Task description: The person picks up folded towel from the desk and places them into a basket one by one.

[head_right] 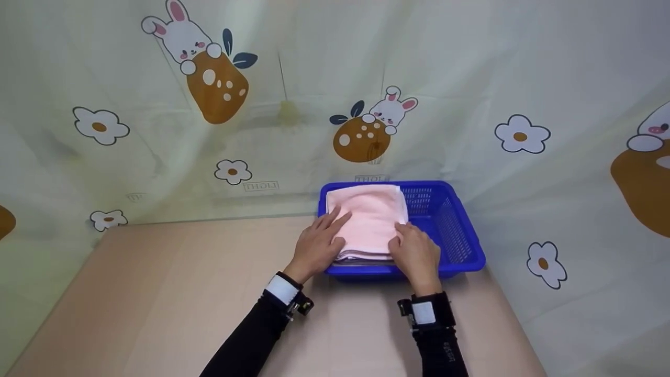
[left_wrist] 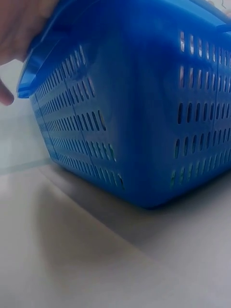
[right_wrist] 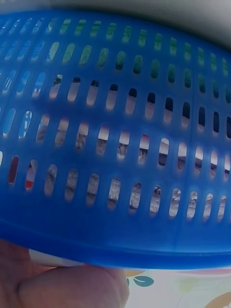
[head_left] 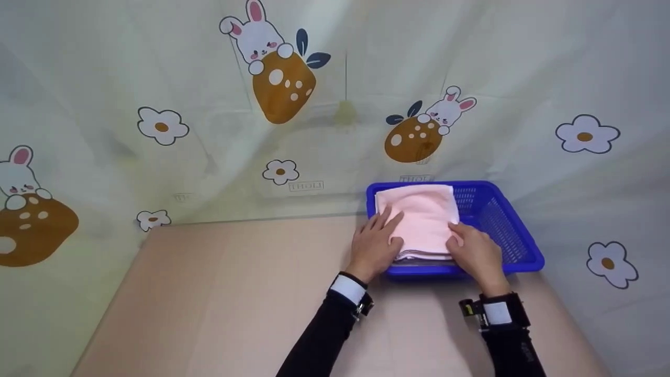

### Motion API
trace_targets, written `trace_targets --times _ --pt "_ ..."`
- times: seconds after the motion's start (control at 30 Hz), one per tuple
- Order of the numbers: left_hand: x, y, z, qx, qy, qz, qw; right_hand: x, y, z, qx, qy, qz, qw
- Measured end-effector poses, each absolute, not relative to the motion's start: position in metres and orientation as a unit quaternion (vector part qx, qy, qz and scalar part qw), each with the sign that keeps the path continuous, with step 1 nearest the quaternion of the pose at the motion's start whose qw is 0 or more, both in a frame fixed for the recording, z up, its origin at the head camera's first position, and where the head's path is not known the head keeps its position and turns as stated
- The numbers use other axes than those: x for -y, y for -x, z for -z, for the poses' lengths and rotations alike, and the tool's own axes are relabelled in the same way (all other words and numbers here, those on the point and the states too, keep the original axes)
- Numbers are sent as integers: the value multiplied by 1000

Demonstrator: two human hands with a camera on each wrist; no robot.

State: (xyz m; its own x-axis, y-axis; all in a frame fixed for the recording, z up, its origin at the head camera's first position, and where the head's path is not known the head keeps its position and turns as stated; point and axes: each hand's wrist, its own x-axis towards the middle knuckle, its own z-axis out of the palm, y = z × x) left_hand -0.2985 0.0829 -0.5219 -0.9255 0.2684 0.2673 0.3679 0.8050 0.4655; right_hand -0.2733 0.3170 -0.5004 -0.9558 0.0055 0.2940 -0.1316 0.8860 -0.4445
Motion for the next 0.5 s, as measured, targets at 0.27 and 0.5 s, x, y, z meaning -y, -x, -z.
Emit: trace_targets --times 0.27,0.5 --pt "-82 299 521 950 170 241 99 -315 274 499 962 -31 -234 135" --pt "-83 299 520 952 167 237 95 -315 274 499 963 -29 -234 133"
